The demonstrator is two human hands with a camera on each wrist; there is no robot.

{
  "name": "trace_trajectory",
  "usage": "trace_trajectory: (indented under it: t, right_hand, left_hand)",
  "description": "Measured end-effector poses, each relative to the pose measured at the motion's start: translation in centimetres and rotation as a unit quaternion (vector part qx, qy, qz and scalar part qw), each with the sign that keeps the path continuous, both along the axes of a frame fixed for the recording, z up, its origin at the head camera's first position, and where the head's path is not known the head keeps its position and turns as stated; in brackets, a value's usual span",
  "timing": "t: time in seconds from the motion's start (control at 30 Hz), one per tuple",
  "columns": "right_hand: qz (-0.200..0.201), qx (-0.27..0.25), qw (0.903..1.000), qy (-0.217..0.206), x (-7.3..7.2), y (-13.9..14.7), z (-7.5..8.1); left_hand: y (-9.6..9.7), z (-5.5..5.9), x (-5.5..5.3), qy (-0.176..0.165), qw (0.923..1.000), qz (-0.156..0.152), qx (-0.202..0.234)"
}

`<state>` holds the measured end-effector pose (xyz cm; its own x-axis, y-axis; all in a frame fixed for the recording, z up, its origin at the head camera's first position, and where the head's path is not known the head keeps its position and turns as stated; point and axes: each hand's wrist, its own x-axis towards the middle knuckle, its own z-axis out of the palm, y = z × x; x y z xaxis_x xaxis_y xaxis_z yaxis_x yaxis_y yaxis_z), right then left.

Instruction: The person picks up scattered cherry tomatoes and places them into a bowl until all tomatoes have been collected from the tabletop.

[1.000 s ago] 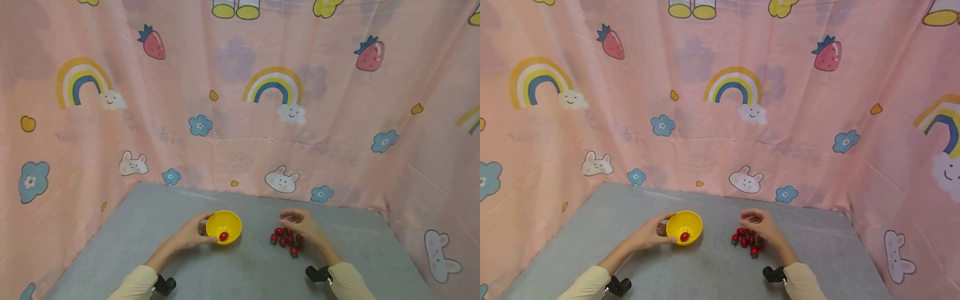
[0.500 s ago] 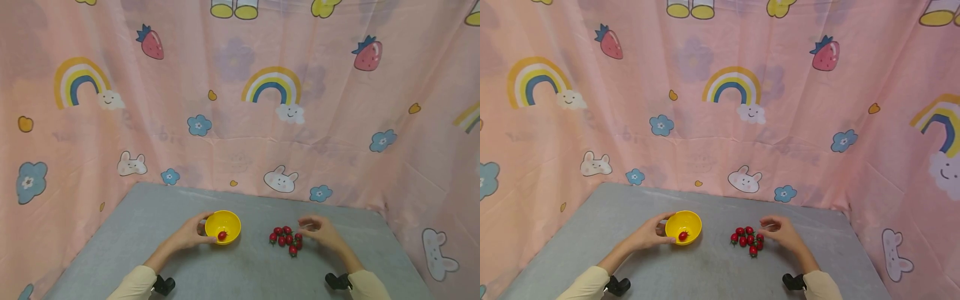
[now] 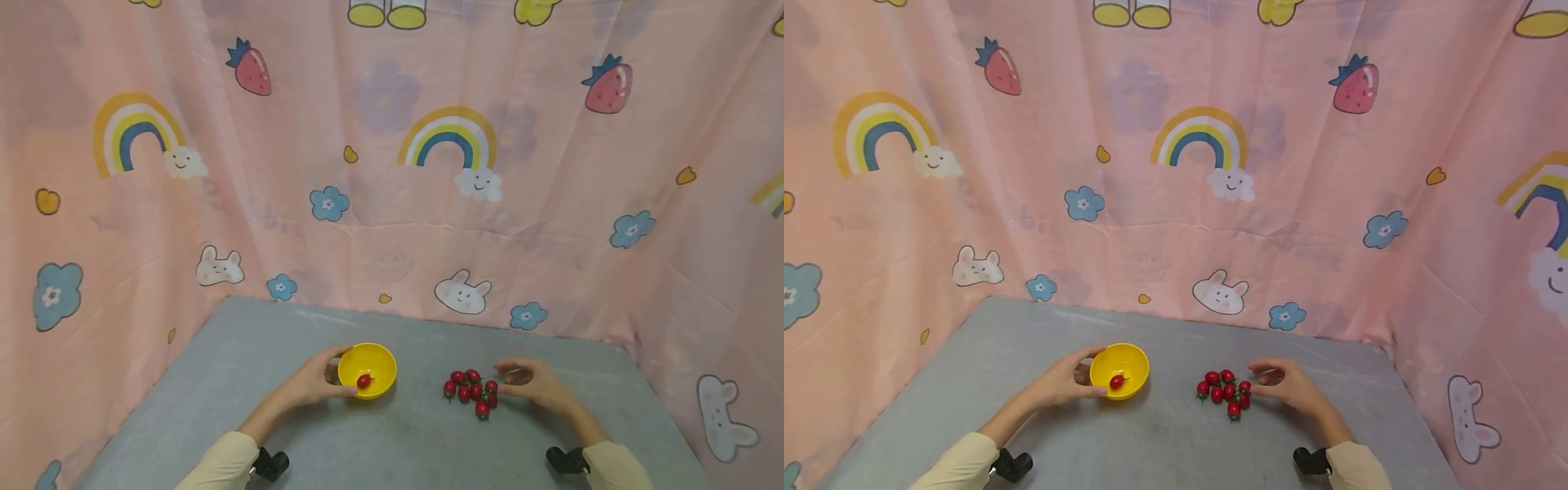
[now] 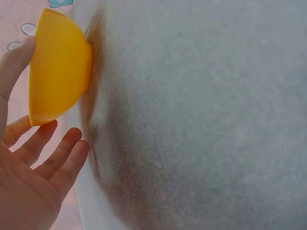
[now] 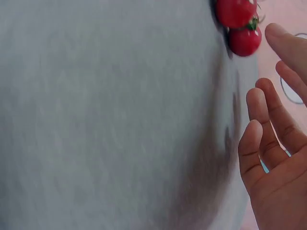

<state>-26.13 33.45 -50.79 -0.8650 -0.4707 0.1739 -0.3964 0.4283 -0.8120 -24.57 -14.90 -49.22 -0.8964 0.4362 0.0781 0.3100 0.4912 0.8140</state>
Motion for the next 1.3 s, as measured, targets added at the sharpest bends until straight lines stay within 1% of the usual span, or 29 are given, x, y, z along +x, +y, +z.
trace_trajectory:
  t: [0.17, 0.33, 0.5, 0.6, 0.73, 0.83, 0.97, 1.13, 1.3]
  right_hand:
    - [0.034, 0.018, 0.9992, -0.009, -0.4, 0.5, 0.7]
    - [0.053, 0.041, 0.9977, -0.012, -0.7, 0.2, 0.9]
    - [0.047, 0.052, 0.9974, -0.019, -0.9, -0.2, 0.7]
    - [0.048, 0.053, 0.9972, -0.021, -1.1, -0.3, 0.6]
    - [0.059, 0.043, 0.997, -0.025, -1.2, -0.5, 0.4]
    - [0.057, 0.036, 0.9974, -0.026, -1.2, -0.7, 0.3]
    - [0.054, 0.032, 0.9978, -0.02, -1.2, -0.8, 0.0]
    - [0.062, 0.023, 0.9978, -0.001, -1.3, -0.6, -0.4]
    - [0.05, 0.014, 0.9986, 0.004, -1.4, -0.4, -0.6]
  left_hand:
    - [0.0, 0.1, -0.1, -0.002, 1.0, 0.002, -0.002]
    - [0.0, 0.3, -0.1, -0.003, 1.0, 0.002, -0.007]
    - [0.0, 0.4, -0.1, 0.004, 0.9999, -0.003, -0.011]
    - [0.0, 0.3, -0.1, 0.002, 0.9999, -0.006, -0.013]
    - [0.0, 0.3, -0.1, -0.002, 0.9999, -0.008, -0.012]
    - [0.0, 0.2, -0.2, -0.002, 0.9999, -0.01, -0.007]
    - [-0.1, 0.2, -0.2, -0.004, 0.9999, -0.01, -0.007]
    - [0.0, 0.3, -0.1, -0.006, 0.9999, -0.009, -0.005]
    - [0.0, 0.3, 0.0, -0.003, 0.9999, -0.012, -0.001]
